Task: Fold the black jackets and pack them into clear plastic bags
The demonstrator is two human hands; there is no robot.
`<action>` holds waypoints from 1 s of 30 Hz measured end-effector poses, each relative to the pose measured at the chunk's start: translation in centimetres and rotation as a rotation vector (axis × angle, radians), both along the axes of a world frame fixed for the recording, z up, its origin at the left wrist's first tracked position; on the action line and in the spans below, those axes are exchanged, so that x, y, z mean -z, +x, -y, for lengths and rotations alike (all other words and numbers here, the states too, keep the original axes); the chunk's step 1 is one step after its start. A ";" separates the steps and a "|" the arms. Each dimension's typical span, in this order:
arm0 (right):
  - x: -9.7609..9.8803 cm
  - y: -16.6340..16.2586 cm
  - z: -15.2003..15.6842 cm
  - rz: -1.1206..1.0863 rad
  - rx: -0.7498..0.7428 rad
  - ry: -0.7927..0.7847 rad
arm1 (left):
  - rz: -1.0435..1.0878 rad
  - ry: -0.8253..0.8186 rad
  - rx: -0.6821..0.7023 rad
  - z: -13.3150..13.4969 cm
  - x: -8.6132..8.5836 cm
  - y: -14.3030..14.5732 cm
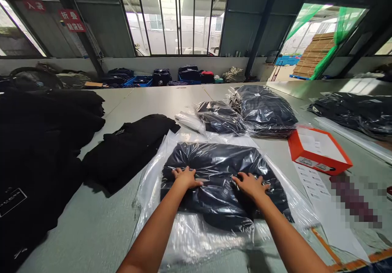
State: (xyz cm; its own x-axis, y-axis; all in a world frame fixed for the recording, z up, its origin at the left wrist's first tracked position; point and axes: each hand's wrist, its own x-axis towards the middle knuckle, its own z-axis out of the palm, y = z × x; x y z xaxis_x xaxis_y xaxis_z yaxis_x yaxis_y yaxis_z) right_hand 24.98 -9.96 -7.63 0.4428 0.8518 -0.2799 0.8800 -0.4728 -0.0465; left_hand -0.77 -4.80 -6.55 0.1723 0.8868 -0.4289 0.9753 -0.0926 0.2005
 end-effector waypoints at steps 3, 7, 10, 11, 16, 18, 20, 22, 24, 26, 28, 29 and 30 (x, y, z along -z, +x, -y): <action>-1.7 -1.4 -2.9 0.118 -0.079 0.202 | -0.033 0.216 -0.054 -2.5 -2.0 1.0; -1.1 -3.6 -6.6 0.133 -0.307 0.249 | 0.035 0.414 0.010 -5.1 -0.9 0.8; 0.5 -4.3 -8.1 0.099 -0.420 0.201 | 0.076 0.396 0.029 -5.7 2.2 -0.1; 1.1 -4.3 -8.2 0.082 -0.438 0.189 | 0.087 0.402 0.021 -5.6 3.3 -0.4; 3.8 -4.3 -7.7 0.083 -0.450 0.222 | 0.110 0.521 -0.011 -4.7 6.3 -0.7; 4.6 -4.4 -7.5 0.100 -0.442 0.236 | 0.106 0.523 -0.017 -4.7 6.4 -0.6; 5.0 -4.6 -7.4 0.095 -0.433 0.219 | 0.103 0.494 -0.010 -4.9 6.2 -0.6; 5.1 -4.8 -7.5 0.076 -0.426 0.181 | 0.099 0.445 0.004 -5.2 5.9 -0.6; 4.9 -4.9 -7.7 0.055 -0.420 0.146 | 0.086 0.385 0.013 -5.5 5.7 -0.6; 4.7 -5.0 -7.7 0.041 -0.409 0.130 | 0.066 0.341 0.013 -5.6 5.6 -0.6; 4.6 -5.1 -7.5 0.035 -0.402 0.140 | 0.051 0.330 0.017 -5.5 5.8 -0.6; 4.5 -5.2 -7.4 0.033 -0.401 0.148 | 0.048 0.338 0.021 -5.5 6.0 -0.7; 4.5 -5.2 -7.2 0.029 -0.400 0.156 | 0.046 0.349 0.025 -5.4 6.3 -0.7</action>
State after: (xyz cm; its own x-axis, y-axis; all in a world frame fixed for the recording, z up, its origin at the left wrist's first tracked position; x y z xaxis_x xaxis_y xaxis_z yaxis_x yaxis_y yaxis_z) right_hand 19.80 -2.72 -12.15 0.0746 0.9891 -0.1269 0.9945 -0.0831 -0.0632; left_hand -1.49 0.59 -12.81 0.2079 0.9738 -0.0924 0.9626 -0.1869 0.1961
